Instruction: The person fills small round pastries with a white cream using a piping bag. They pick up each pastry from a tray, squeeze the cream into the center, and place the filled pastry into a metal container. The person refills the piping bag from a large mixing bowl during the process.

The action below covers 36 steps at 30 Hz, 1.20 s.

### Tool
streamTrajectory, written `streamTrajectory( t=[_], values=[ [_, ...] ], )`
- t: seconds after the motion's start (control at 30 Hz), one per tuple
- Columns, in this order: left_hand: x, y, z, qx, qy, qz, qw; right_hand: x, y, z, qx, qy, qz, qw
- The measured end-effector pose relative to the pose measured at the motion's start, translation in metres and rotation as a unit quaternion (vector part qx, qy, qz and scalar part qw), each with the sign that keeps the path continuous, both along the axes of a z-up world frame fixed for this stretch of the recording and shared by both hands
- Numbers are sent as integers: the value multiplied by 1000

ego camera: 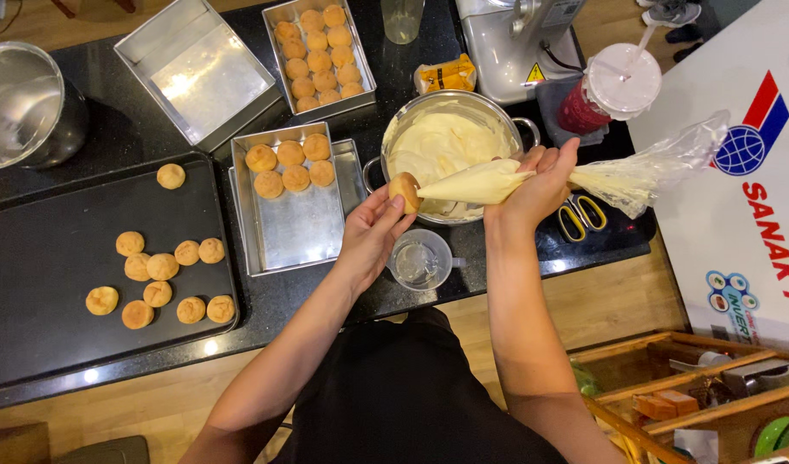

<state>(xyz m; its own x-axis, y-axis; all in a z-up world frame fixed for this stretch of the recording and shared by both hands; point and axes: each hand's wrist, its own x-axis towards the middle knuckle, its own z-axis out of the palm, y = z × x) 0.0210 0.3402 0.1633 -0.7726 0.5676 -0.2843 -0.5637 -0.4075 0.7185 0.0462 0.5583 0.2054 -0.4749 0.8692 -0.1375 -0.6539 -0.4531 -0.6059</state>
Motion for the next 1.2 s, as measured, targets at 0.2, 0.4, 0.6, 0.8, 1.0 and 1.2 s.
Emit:
streamTrajectory(
  t=[0.2, 0.4, 0.6, 0.8, 1.0, 1.2],
  values=[
    [-3, 6, -12, 22, -14, 13, 1000, 1, 16, -21, -36, 13, -24, 999],
    [-6, 7, -10, 42, -46, 28, 998, 7, 22, -34, -106, 54, -52, 992],
    [-3, 14, -1, 21, -31, 33, 999, 5, 7, -52, -109, 52, -79, 990],
    [0, 4, -10, 19, -30, 26, 999, 7, 2, -63, -47, -18, -150, 987],
    [-31, -69, -49, -186, 63, 135, 971, 38, 36, -81, 14, -56, -189, 980],
    [-71, -101, -111, -577, 231, 164, 766, 42, 36, -82, 33, -57, -177, 982]
  ],
)
